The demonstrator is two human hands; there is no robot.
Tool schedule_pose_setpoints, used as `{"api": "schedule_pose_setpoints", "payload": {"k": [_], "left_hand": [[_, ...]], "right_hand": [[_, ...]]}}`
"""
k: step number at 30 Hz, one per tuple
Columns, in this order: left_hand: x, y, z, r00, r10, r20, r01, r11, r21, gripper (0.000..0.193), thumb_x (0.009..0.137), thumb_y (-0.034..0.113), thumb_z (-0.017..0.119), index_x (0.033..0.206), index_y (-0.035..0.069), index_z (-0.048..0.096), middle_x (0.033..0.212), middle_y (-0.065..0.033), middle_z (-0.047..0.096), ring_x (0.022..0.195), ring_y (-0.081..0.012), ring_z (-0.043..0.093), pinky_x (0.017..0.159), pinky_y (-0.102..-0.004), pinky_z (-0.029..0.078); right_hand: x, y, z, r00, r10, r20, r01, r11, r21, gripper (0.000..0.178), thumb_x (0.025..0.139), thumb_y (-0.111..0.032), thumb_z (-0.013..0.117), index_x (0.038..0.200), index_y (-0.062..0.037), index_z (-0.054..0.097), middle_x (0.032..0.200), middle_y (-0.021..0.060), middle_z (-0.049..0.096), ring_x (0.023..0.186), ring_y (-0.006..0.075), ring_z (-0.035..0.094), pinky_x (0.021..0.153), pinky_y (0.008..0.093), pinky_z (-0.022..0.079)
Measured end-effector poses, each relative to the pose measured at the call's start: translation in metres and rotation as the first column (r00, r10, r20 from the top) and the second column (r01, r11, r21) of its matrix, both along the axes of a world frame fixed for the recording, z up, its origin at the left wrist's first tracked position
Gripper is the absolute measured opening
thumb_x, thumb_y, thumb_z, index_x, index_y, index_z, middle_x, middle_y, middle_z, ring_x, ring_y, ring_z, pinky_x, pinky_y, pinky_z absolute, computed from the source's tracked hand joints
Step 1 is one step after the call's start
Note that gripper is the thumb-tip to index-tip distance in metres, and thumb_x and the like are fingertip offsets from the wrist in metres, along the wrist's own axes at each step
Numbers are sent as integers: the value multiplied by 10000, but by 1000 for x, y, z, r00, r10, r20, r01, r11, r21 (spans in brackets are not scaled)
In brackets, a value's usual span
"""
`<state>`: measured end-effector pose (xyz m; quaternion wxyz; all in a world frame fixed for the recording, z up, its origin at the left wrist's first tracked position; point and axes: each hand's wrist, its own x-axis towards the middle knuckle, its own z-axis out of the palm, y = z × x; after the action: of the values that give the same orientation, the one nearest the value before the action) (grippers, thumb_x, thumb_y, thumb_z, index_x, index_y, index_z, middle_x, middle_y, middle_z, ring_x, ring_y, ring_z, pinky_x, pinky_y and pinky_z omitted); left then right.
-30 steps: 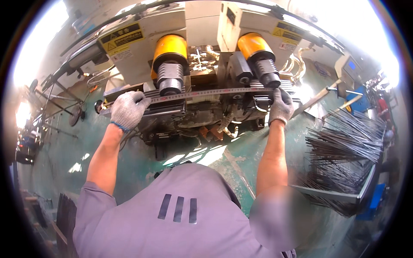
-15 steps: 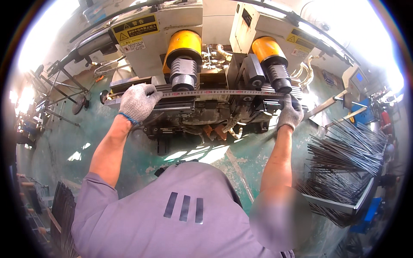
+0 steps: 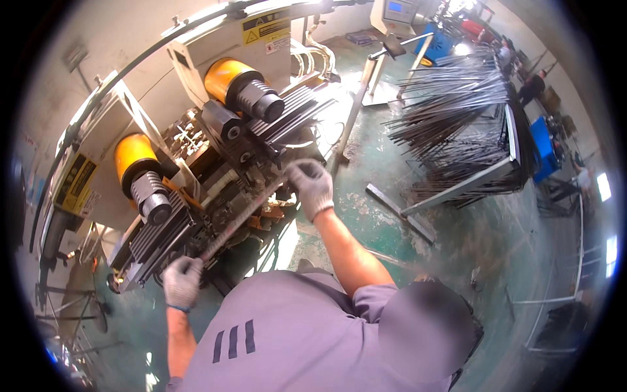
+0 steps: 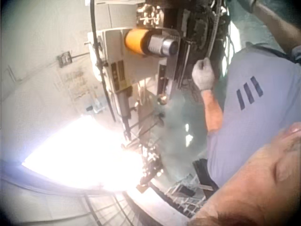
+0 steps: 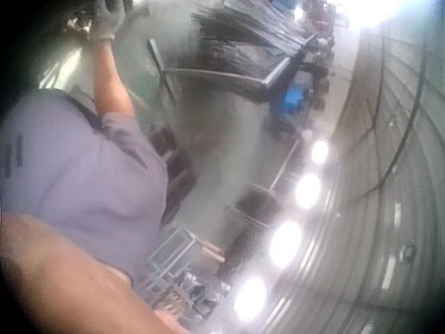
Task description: The person measures a long metal rod with a tape measure and places it into a hydraulic cutting machine. They operate the machine to cut the rod, then remove the cut piece and repeat the process with another rod. The person wears gloves and uses a tape measure to ensure precise lengths before cutting.
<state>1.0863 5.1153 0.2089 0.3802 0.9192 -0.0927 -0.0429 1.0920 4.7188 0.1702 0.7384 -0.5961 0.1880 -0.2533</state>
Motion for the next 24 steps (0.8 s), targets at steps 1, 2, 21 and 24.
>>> {"api": "schedule_pose_setpoints", "payload": {"k": [1, 2, 21, 24], "left_hand": [[-7, -9, -12, 1000, -20, -10, 20, 1000, 5, 251, 986, 240, 823, 957, -9, 808, 821, -209, 731, 727, -332, 695, 737, -426, 566], [-14, -25, -10, 991, -13, -130, 10, 1000, -23, 253, 991, 242, 815, 967, -9, 817, 832, -214, 748, 738, -327, 717, 743, -423, 574], [18, -186, 28, 957, -286, 49, 290, 946, -141, 220, 1006, 211, 813, 1025, -7, 790, 877, -155, 776, 772, -250, 733, 758, -380, 588], [35, -233, 27, 929, -297, 222, 325, 940, -102, 218, 974, 206, 839, 987, -2, 774, 841, -161, 736, 752, -302, 714, 723, -400, 567]], "right_hand": [[-14, 10, -1, 1000, 23, -5, -22, 991, 136, 189, 1026, -158, 843, 1133, -20, 772, 1023, 79, 812, 852, 142, 750, 762, 266, 617], [-27, 18, 0, 1000, 15, -27, -11, 988, 156, 179, 1023, -144, 836, 1127, -17, 766, 1010, 81, 810, 829, 145, 746, 740, 278, 612], [-82, 18, 13, 908, 376, -183, -387, 922, -25, 153, 1003, -95, 827, 1128, -13, 797, 997, 45, 805, 923, 102, 722, 850, 281, 583], [-82, -27, 10, 933, 319, -164, -319, 947, 24, 138, 1015, -84, 813, 1127, -8, 790, 977, 32, 792, 900, 95, 713, 832, 277, 591]]}}
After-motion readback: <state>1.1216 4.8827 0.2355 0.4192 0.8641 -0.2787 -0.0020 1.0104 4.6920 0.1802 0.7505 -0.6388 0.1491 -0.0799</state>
